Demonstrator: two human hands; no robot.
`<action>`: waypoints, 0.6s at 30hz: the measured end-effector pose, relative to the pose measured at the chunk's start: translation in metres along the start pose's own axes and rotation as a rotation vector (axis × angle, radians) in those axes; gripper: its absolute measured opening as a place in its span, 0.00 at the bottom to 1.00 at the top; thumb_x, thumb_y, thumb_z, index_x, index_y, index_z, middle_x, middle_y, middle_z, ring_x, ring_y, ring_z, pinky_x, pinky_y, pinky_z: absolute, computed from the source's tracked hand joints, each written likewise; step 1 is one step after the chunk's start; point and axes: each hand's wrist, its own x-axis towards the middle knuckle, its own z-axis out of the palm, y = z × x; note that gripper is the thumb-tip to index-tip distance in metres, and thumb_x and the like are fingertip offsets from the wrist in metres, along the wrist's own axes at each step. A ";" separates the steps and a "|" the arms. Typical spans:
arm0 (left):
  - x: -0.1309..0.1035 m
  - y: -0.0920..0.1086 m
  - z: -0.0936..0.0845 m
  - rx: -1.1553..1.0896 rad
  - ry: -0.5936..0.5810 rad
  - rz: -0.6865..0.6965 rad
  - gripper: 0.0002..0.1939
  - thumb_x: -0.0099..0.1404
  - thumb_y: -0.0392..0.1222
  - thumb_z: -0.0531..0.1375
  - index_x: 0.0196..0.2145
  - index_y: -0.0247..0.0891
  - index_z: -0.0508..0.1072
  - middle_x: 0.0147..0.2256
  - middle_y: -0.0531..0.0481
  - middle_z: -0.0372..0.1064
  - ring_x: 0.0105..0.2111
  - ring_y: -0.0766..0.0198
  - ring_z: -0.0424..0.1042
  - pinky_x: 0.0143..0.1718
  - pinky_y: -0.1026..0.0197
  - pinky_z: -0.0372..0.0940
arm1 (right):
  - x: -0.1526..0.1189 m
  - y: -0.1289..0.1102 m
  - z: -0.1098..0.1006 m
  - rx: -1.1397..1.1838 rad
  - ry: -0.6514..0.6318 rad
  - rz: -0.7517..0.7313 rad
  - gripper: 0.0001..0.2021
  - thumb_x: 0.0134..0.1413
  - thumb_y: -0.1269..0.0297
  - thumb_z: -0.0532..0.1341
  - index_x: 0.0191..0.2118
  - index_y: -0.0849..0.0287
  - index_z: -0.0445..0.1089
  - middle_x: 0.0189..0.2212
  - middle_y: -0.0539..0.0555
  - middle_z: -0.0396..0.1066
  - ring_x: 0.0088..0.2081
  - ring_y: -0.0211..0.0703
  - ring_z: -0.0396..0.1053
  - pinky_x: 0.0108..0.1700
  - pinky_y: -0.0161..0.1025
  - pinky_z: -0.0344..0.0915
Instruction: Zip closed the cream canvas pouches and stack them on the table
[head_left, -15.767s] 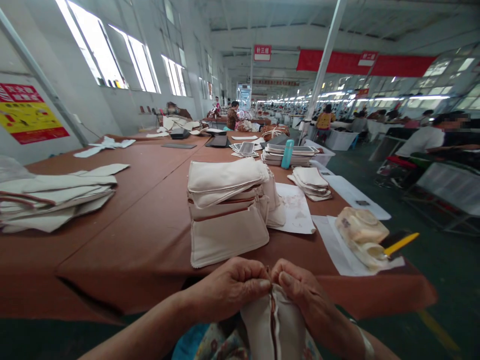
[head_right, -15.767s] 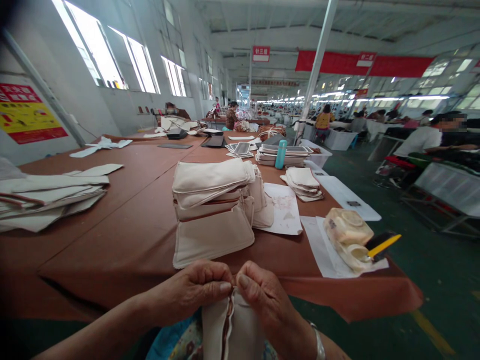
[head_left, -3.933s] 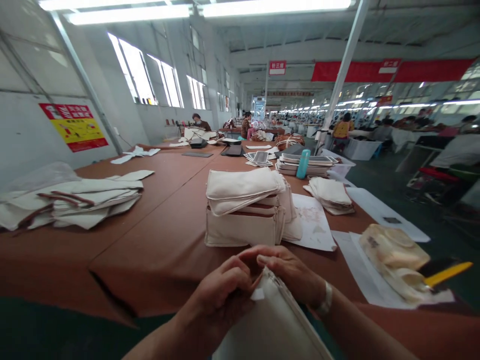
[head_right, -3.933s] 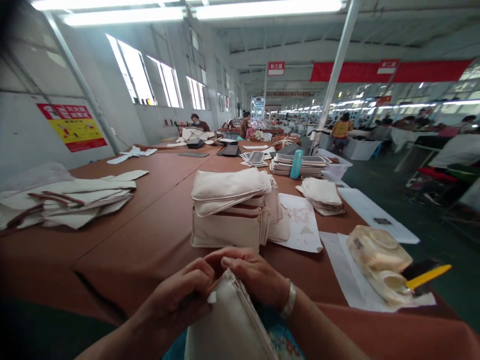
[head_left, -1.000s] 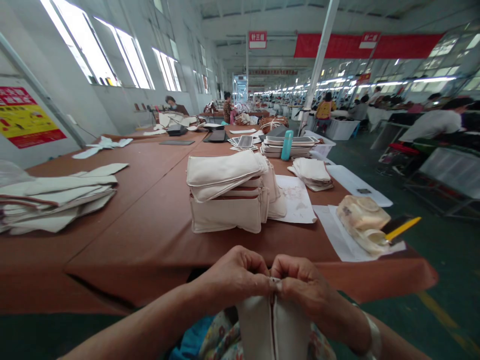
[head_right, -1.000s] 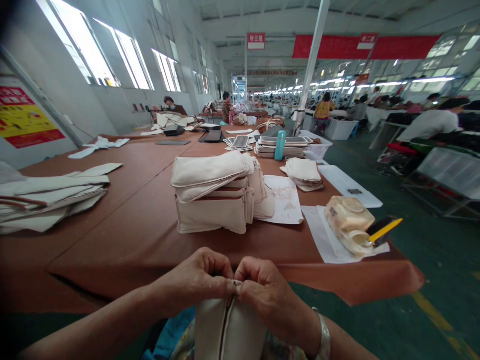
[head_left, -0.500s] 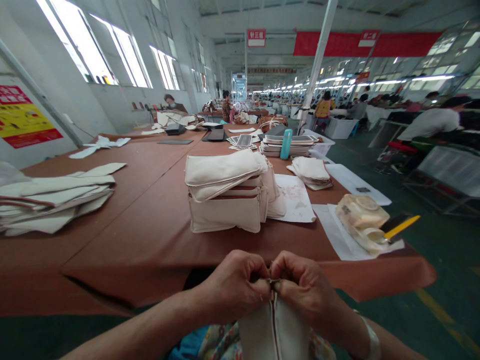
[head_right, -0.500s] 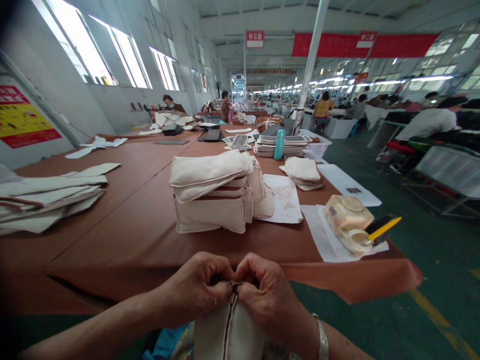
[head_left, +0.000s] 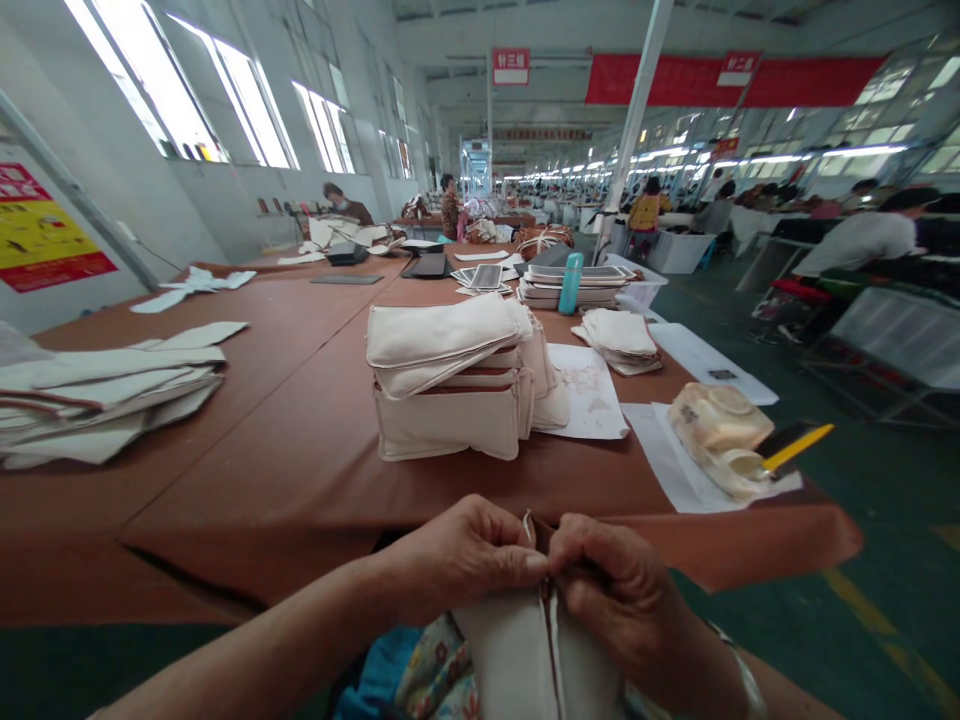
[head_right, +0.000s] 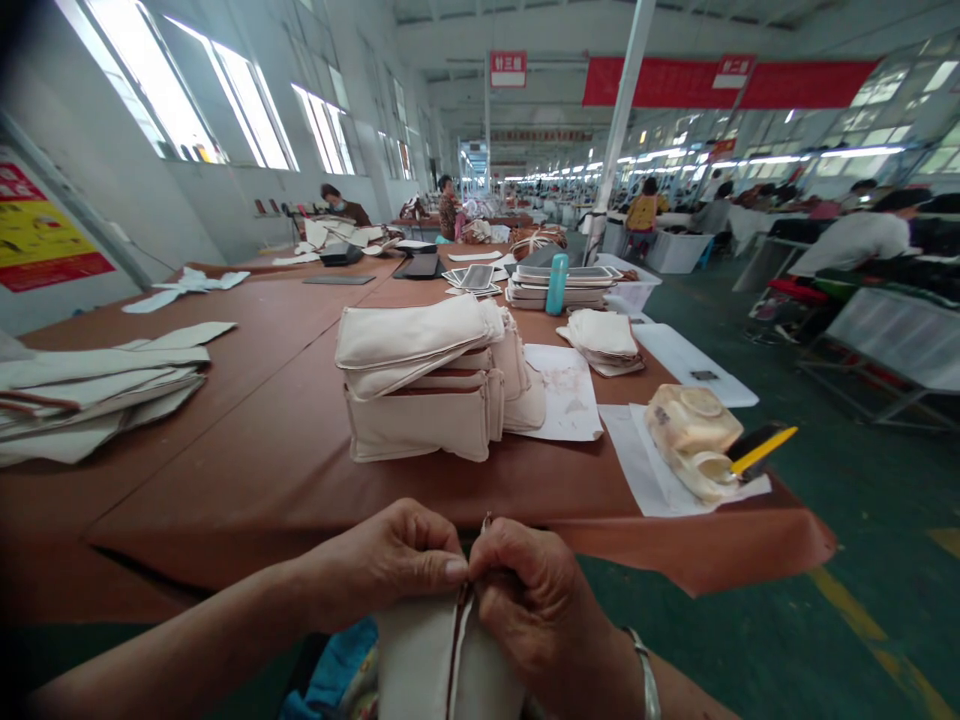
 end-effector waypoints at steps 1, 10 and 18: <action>-0.001 -0.001 0.000 0.011 -0.010 0.011 0.27 0.52 0.63 0.67 0.27 0.32 0.70 0.21 0.57 0.56 0.20 0.72 0.49 0.21 0.66 0.44 | -0.001 0.000 -0.001 -0.026 0.000 0.017 0.05 0.51 0.74 0.55 0.29 0.57 0.61 0.24 0.46 0.56 0.26 0.36 0.54 0.29 0.34 0.53; -0.007 0.001 -0.002 0.191 -0.045 0.150 0.23 0.62 0.58 0.61 0.33 0.31 0.71 0.24 0.56 0.56 0.23 0.71 0.49 0.22 0.66 0.44 | 0.002 -0.012 -0.019 0.205 -0.130 0.275 0.18 0.66 0.51 0.48 0.36 0.60 0.65 0.29 0.51 0.62 0.30 0.38 0.56 0.32 0.34 0.56; -0.013 0.006 -0.002 0.275 -0.061 0.255 0.20 0.65 0.53 0.59 0.32 0.29 0.70 0.25 0.54 0.57 0.25 0.70 0.50 0.25 0.66 0.48 | 0.006 -0.007 -0.023 0.435 -0.334 0.452 0.19 0.59 0.49 0.59 0.31 0.63 0.67 0.24 0.47 0.55 0.23 0.32 0.45 0.23 0.33 0.42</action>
